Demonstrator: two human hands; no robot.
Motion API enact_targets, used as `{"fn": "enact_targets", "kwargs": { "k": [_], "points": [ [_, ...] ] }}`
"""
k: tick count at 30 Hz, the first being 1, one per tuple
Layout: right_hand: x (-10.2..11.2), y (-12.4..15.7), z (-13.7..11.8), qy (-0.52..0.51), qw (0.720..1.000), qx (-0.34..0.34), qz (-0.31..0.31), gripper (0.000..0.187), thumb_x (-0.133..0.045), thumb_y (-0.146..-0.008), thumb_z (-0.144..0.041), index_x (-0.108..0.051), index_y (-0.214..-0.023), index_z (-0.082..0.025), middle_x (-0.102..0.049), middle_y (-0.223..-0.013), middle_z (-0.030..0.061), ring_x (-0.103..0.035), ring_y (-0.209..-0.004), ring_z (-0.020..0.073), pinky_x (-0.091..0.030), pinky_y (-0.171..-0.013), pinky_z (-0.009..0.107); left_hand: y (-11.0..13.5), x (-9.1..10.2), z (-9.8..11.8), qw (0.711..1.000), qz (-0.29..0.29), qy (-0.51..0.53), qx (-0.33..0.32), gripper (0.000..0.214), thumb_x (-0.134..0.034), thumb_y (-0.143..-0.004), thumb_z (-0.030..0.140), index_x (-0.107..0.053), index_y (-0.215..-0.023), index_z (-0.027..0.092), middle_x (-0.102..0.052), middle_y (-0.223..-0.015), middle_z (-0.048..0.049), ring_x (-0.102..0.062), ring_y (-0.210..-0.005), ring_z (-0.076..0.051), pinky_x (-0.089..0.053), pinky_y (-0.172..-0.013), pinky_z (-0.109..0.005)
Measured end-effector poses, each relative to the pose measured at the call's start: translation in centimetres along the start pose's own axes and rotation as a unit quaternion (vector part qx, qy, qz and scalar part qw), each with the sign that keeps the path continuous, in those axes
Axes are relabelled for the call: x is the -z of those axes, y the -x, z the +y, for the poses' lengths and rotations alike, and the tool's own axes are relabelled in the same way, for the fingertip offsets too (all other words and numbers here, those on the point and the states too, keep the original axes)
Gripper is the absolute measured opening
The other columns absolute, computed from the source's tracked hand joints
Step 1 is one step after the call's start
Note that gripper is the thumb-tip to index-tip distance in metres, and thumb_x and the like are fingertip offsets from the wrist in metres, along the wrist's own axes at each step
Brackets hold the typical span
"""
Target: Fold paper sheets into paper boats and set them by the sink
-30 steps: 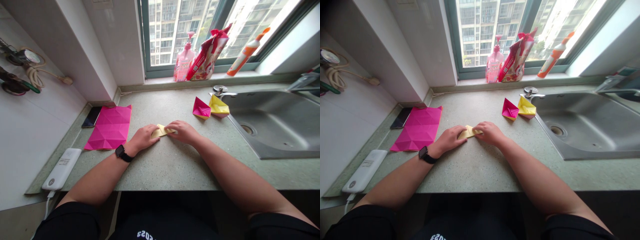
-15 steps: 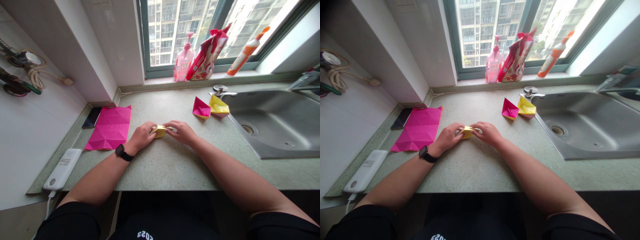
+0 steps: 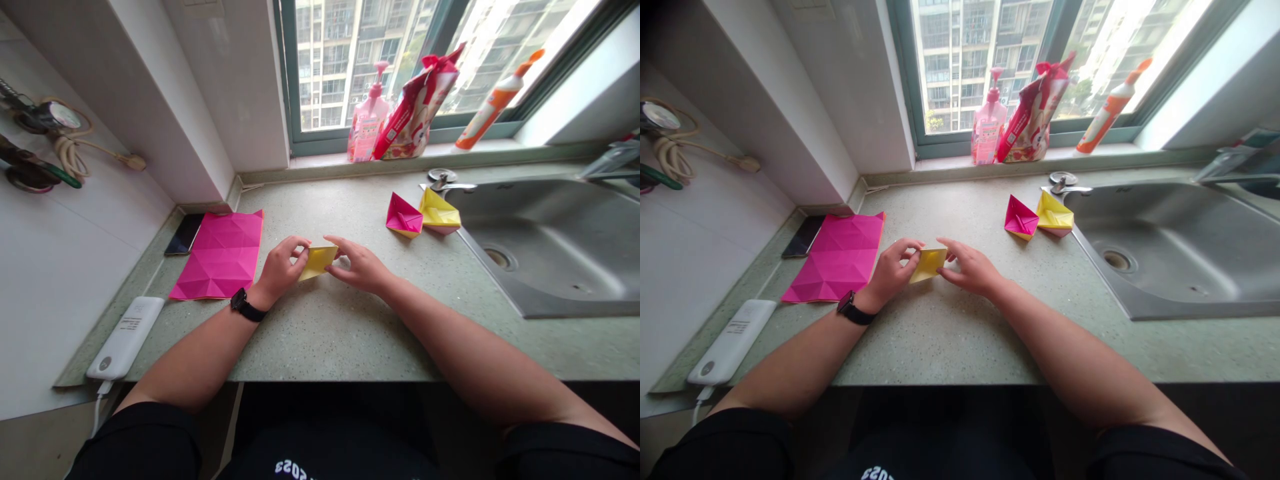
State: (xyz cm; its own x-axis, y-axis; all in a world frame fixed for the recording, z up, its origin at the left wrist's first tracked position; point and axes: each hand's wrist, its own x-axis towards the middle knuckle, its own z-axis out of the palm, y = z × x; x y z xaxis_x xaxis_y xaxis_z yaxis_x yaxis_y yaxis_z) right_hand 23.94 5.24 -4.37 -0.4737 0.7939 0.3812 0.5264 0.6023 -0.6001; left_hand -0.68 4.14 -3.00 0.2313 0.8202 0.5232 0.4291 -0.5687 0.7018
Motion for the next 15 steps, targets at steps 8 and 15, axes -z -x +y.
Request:
{"fn": "enact_targets", "kwargs": {
  "k": [8, 15],
  "points": [
    [0.4, -0.2, -0.9, -0.101, 0.993, -0.05, 0.032, 0.041, -0.065, -0.099, -0.034, -0.064, -0.139, -0.028, -0.081, -0.092, 0.0008, -0.078, -0.086, 0.0206, -0.06, -0.085, 0.036, -0.1, -0.2, -0.5, 0.991, 0.025, 0.132, 0.013, 0.009, -0.065, -0.102, 0.027, -0.067, -0.108, 0.021, -0.071, -0.128, -0.0105, -0.071, -0.118, -0.022, -0.067, -0.09, -0.033],
    [0.4, -0.4, -1.0, -0.191, 0.975, -0.055, 0.094, 0.027, -0.07, -0.099, -0.043, -0.072, -0.121, -0.026, -0.083, -0.094, 0.0028, -0.077, -0.085, 0.0208, -0.062, -0.088, 0.038, 0.0, -0.4, -1.3, 0.98, 0.003, 0.185, 0.069, 0.018, -0.07, -0.102, 0.035, -0.07, -0.115, 0.021, -0.069, -0.121, -0.0079, -0.071, -0.093, -0.015, -0.061, -0.086, -0.028]
  ]
}}
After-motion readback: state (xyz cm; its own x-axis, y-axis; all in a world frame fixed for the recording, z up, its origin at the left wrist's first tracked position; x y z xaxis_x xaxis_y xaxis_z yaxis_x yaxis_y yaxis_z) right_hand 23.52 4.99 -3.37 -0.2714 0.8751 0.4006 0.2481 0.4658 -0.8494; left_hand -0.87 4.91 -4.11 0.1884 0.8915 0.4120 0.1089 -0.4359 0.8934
